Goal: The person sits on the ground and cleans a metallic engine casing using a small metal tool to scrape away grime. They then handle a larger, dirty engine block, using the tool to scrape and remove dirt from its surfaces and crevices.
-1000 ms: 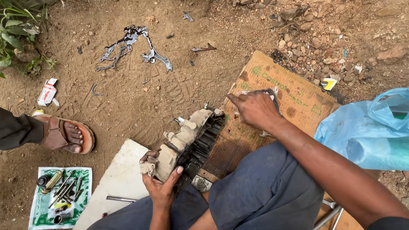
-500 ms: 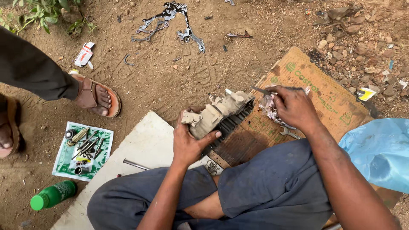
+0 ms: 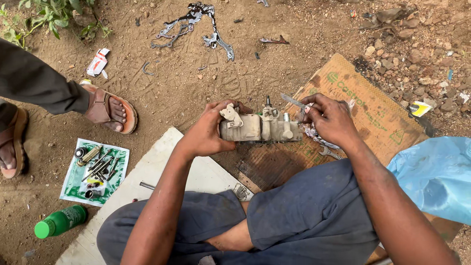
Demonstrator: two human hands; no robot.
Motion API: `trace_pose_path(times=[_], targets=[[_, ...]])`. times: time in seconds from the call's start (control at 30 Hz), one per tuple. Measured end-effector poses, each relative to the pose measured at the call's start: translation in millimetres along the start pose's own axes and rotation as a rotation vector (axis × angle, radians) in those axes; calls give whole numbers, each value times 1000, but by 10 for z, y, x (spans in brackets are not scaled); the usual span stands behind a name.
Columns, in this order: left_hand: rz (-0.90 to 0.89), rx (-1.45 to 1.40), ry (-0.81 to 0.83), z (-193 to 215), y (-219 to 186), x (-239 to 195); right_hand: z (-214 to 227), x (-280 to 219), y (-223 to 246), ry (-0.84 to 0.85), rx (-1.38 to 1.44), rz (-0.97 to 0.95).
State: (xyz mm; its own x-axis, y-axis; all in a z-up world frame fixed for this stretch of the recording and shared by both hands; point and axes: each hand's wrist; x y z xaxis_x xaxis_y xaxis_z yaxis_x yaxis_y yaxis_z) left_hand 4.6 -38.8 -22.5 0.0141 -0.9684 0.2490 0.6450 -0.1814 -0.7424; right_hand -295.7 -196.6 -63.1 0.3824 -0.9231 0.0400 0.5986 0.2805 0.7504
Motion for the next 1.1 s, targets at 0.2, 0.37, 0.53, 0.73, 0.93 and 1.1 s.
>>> trace_pose_path(times=[0.2,0.37,0.53,0.73,0.93,1.1], targets=[[194,5,-53,-66,-182,85,-64,41,0,59,77,-145],[334,280,-247,-250,-448,-57,-154,41,-22,122,191,-160],[454,554,-349,-426,-454,-191,-228,13,52,77,205,-81],[455,380,-299,-530,-469,-18,-352,182,-156,-44,760,-7],[65,460,-256,-581,-545,437,-229,111,-127,-131,598,-146],[-8,511,29,-417,-531,1032,11,75,-172,-46,601,-327]])
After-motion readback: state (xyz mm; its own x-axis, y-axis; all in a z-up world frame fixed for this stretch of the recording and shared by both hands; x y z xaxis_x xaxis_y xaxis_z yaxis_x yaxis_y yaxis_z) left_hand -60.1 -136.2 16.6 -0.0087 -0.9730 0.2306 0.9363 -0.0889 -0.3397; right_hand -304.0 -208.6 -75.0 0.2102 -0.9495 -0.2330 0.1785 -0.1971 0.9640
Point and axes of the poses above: each hand's wrist, its own x-axis towards the middle knuckle, its own z-axis out of the back of the hand, y = z × x, and after that the axes turned 12 degrees about -y, right-handed
